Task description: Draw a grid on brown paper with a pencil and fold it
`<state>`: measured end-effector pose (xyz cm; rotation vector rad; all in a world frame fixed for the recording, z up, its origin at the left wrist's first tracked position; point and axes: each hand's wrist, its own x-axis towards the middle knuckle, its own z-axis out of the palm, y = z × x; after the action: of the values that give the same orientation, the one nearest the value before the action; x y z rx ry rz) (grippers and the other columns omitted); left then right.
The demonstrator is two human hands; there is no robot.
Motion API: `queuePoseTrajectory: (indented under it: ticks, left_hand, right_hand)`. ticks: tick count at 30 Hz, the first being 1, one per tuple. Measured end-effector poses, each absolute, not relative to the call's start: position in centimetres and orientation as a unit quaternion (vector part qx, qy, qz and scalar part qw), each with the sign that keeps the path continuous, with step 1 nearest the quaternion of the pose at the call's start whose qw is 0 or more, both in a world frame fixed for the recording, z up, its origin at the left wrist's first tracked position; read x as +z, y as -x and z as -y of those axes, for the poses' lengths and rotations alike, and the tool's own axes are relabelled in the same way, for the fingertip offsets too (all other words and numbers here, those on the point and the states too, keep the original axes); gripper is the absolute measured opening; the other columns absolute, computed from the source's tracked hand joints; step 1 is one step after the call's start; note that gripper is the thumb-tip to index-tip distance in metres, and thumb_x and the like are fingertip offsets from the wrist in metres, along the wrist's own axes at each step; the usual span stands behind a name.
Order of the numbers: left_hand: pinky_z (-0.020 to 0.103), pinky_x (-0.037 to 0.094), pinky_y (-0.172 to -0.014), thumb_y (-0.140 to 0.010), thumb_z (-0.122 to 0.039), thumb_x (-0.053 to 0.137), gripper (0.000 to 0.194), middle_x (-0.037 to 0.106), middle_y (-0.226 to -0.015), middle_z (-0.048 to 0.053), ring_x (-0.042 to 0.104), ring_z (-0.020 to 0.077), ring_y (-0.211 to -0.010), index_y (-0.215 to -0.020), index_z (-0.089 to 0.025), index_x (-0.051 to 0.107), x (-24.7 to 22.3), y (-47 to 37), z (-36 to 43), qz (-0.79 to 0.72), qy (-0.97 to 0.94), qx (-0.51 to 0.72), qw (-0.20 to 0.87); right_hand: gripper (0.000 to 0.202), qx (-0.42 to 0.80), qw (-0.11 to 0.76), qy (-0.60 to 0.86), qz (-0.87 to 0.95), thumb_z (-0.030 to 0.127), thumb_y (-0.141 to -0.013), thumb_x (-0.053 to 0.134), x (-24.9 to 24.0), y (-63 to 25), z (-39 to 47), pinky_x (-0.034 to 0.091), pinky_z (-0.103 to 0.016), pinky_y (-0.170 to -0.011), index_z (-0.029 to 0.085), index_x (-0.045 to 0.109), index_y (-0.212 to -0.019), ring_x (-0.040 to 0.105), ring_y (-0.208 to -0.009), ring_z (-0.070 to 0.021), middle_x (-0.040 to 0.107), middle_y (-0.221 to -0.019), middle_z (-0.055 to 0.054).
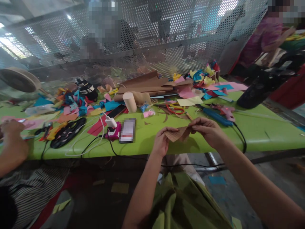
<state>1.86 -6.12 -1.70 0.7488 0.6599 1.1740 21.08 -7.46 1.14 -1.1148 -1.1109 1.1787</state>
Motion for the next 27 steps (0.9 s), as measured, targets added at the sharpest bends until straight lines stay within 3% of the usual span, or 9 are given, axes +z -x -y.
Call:
queuePoseTrajectory:
  ticks: [6, 11, 13, 17, 20, 24, 27]
  left_hand:
    - [0.027, 0.048, -0.079, -0.066, -0.021, 0.074, 0.008, 0.071, -0.076, 0.004, 0.066, 0.0164, -0.078, -0.069, -0.015, 0.072, -1.9, -1.8, 6.0, -0.289, -0.324, 0.545, 0.718]
    - [0.025, 0.048, -0.076, -0.066, -0.022, 0.074, 0.009, 0.07, -0.077, 0.003, 0.064, 0.0149, -0.076, -0.07, -0.015, 0.071, -1.8, -1.6, 5.8, -0.28, -0.303, 0.547, 0.729]
    - [0.023, 0.048, -0.073, -0.064, -0.021, 0.075, 0.009, 0.07, -0.078, 0.003, 0.064, 0.0143, -0.077, -0.07, -0.015, 0.071, -1.8, -1.6, 5.7, -0.277, -0.301, 0.546, 0.731]
    - [0.021, 0.042, -0.06, -0.064, -0.02, 0.077, 0.013, 0.068, -0.076, 0.002, 0.059, 0.0105, -0.067, -0.073, -0.014, 0.071, -2.0, -1.7, 5.5, -0.284, -0.306, 0.529, 0.739]
    - [0.021, 0.039, -0.054, -0.065, -0.026, 0.081, 0.021, 0.065, -0.07, 0.0, 0.054, 0.0089, -0.059, -0.078, -0.014, 0.07, -2.0, -1.8, 5.5, -0.276, -0.29, 0.536, 0.743]
    - [0.022, 0.042, -0.057, -0.065, -0.047, 0.086, 0.042, 0.065, -0.07, -0.001, 0.053, 0.009, -0.06, -0.086, -0.015, 0.07, -2.4, -2.2, 5.6, -0.258, -0.312, 0.555, 0.726]
    - [0.023, 0.045, -0.063, -0.059, -0.051, 0.089, 0.047, 0.064, -0.069, -0.002, 0.055, 0.0092, -0.063, -0.081, -0.016, 0.069, -3.2, -2.5, 5.7, -0.306, -0.335, 0.559, 0.694]
  right_hand:
    - [0.03, 0.435, 0.469, 0.465, 0.612, 0.024, -0.069, 0.073, 1.7, -22.2, 8.1, 0.053, -0.036, -0.082, 0.023, 0.074, -0.1, 0.07, -0.086, -0.0226, 0.078, -0.096, -0.005]
    - [0.044, 0.361, 0.403, 0.45, 0.711, 0.028, -0.074, 0.073, 2.2, -21.9, 8.6, 0.052, -0.04, -0.088, 0.025, 0.071, -0.118, 0.069, -0.097, -0.0258, 0.076, -0.11, -0.006]
    - [0.042, 0.341, 0.41, 0.455, 0.713, 0.032, -0.074, 0.075, 2.2, -21.4, 8.6, 0.053, -0.04, -0.088, 0.024, 0.072, -0.115, 0.07, -0.097, -0.0262, 0.077, -0.108, -0.007]
    - [0.027, 0.312, 0.446, 0.503, 0.671, 0.044, -0.075, 0.075, 1.5, -20.5, 8.3, 0.054, -0.038, -0.077, 0.023, 0.079, -0.092, 0.071, -0.082, -0.0245, 0.079, -0.09, -0.006]
    - [0.03, 0.319, 0.478, 0.529, 0.625, 0.051, -0.073, 0.076, 1.0, -20.1, 8.0, 0.051, -0.034, -0.069, 0.022, 0.079, -0.081, 0.067, -0.072, -0.0216, 0.077, -0.078, -0.005]
    - [0.037, 0.355, 0.54, 0.537, 0.543, 0.056, -0.064, 0.082, 0.5, -19.6, 7.8, 0.046, -0.029, -0.055, 0.021, 0.076, -0.075, 0.06, -0.06, -0.0165, 0.071, -0.066, -0.002]
    - [0.04, 0.387, 0.561, 0.523, 0.511, 0.057, -0.06, 0.085, 0.1, -19.1, 7.8, 0.048, -0.028, -0.055, 0.021, 0.074, -0.076, 0.06, -0.059, -0.0155, 0.071, -0.067, -0.002]
